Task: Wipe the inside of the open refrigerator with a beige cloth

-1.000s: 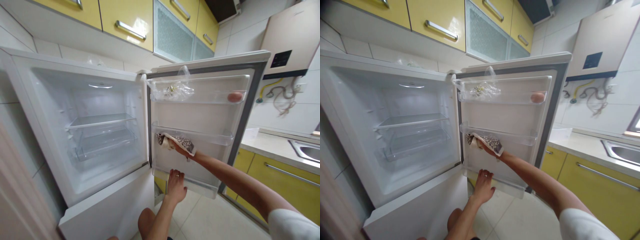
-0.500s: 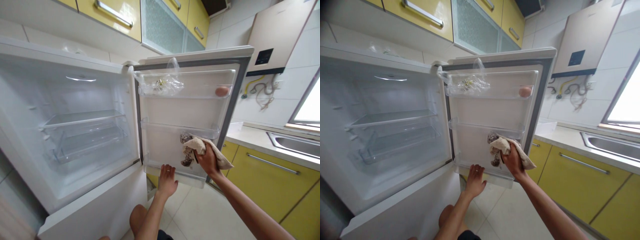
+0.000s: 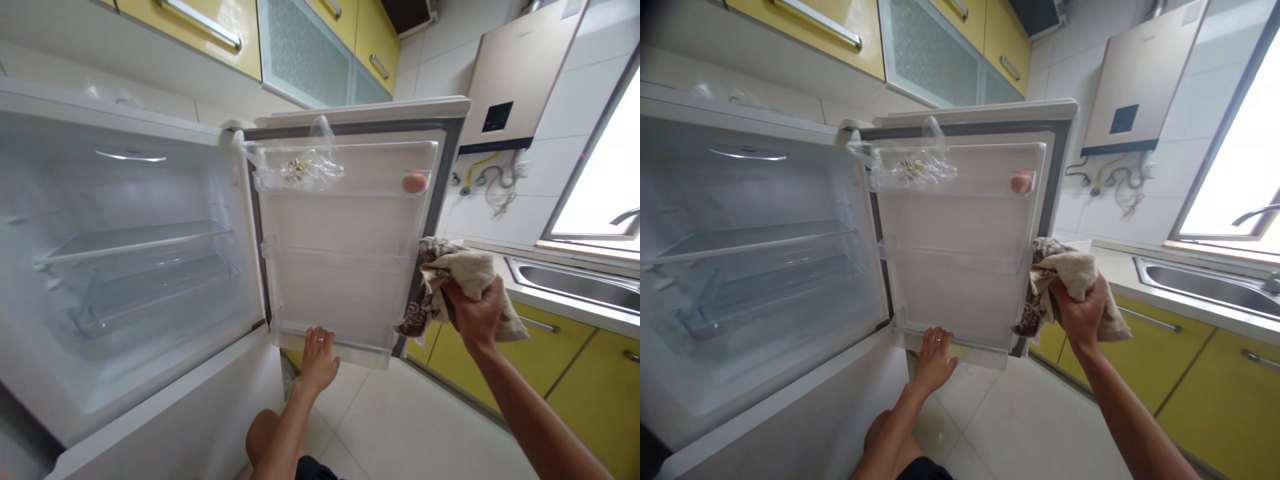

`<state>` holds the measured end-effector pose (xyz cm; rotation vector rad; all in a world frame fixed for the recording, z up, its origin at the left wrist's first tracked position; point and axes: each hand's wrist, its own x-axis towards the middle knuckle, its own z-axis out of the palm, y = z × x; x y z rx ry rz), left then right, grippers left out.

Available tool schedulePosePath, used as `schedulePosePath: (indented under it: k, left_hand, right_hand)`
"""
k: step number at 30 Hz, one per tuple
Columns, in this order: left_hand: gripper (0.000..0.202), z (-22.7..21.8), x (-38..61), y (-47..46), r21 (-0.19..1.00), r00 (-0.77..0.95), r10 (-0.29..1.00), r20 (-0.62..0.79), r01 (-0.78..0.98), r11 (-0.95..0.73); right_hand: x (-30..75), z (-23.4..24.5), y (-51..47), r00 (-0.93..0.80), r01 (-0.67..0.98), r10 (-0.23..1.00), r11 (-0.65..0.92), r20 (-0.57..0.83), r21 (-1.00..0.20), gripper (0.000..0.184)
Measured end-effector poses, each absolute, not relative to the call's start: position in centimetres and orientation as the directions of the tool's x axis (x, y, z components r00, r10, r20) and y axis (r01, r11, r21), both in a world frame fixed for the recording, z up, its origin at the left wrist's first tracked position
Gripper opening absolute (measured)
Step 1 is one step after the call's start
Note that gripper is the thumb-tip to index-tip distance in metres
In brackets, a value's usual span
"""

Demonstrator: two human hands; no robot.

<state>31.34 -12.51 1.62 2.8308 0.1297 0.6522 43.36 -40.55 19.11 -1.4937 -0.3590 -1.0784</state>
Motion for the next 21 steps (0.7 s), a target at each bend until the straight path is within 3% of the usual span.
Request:
schedulePosePath:
  k: [5, 14, 19, 21]
  left_hand:
    - [0.052, 1.4, 31.5, -12.5, 0.237, 0.895, 0.135, 0.425, 0.033, -0.971]
    - [0.055, 0.5, 31.9, -12.3, 0.265, 0.903, 0.134, 0.408, 0.023, -0.964]
    - [0.056, 0.5, 31.9, -12.5, 0.276, 0.894, 0.144, 0.424, 0.024, -0.961]
    - [0.055, 0.4, 32.0, -12.5, 0.281, 0.891, 0.153, 0.428, 0.029, -0.959]
  right_hand:
    - [43.4, 20.4, -37.2, 0.626, 0.753, -0.172, -0.122, 0.761, -0.647, 0.062]
    - [40.3, 17.6, -35.4, 0.214, 0.909, -0.188, -0.321, 0.959, -0.266, 0.047]
    - [40.3, 23.4, -36.0, 0.048, 0.901, -0.294, -0.4, 0.955, -0.169, 0.056]
    - [40.6, 27.2, -35.6, 0.094, 0.883, -0.216, -0.433, 0.972, -0.181, 0.052]
